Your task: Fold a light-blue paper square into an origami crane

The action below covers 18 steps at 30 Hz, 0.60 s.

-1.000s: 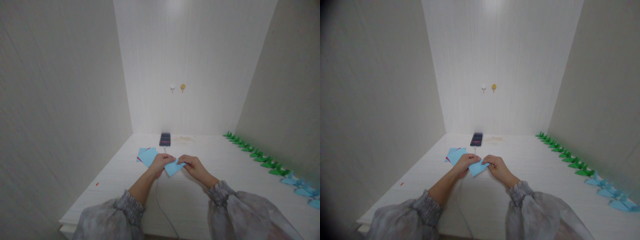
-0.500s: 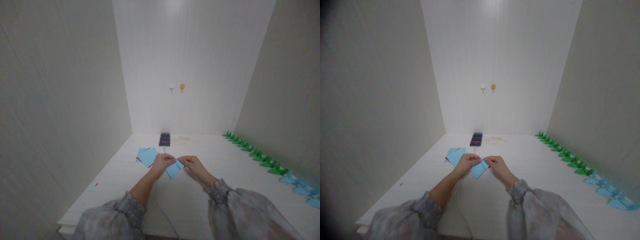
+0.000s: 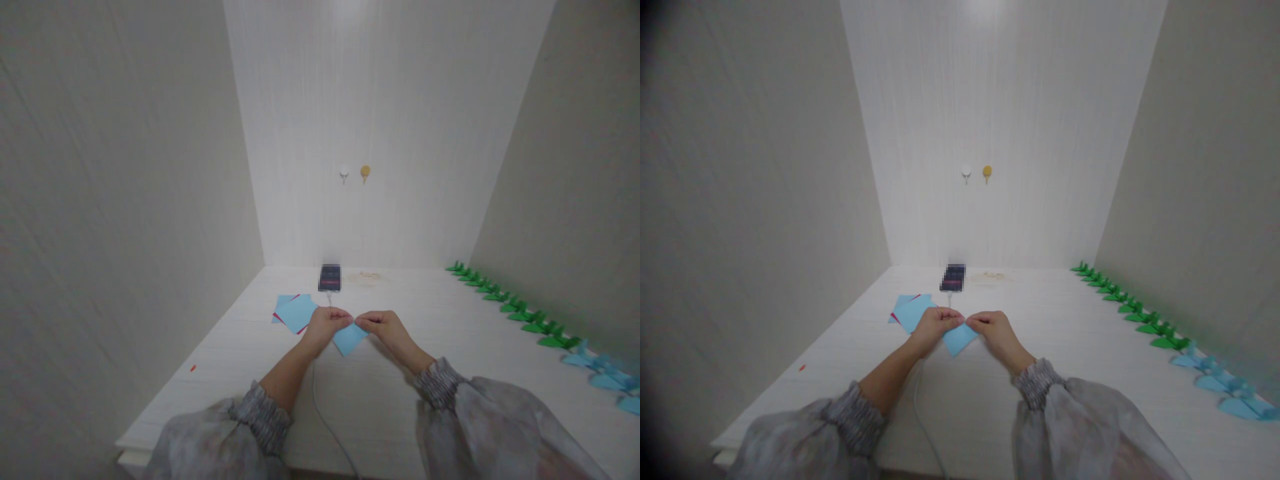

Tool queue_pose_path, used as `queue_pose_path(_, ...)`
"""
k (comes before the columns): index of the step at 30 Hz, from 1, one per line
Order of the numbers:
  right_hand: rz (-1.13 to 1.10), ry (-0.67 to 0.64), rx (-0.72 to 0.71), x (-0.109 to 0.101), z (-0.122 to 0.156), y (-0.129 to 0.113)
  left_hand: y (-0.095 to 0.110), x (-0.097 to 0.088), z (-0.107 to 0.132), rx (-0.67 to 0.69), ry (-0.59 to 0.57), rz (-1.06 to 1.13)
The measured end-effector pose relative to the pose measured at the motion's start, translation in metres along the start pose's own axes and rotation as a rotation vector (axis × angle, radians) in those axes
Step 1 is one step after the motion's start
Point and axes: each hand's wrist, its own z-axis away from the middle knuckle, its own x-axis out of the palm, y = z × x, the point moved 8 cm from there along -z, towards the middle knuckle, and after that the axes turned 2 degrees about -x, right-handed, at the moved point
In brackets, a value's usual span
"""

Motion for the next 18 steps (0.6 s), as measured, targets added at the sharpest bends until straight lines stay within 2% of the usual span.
queue_pose_path(5,-0.059,0.02,0.063,0.0002,0.0015,0.0029,-0.0033,-0.0002,-0.0019,-0.001,0.001,0.006)
queue_pose_path(11,-0.042,0.038,0.036,-0.0015,0.0013,-0.0015,-0.0002,0.0002,-0.0006,0.032,-0.004,-0.026)
queue_pose_path(18,0.009,0.02,0.026,-0.001,-0.0003,0.0013,-0.0041,-0.0002,-0.0016,0.0,-0.006,-0.098)
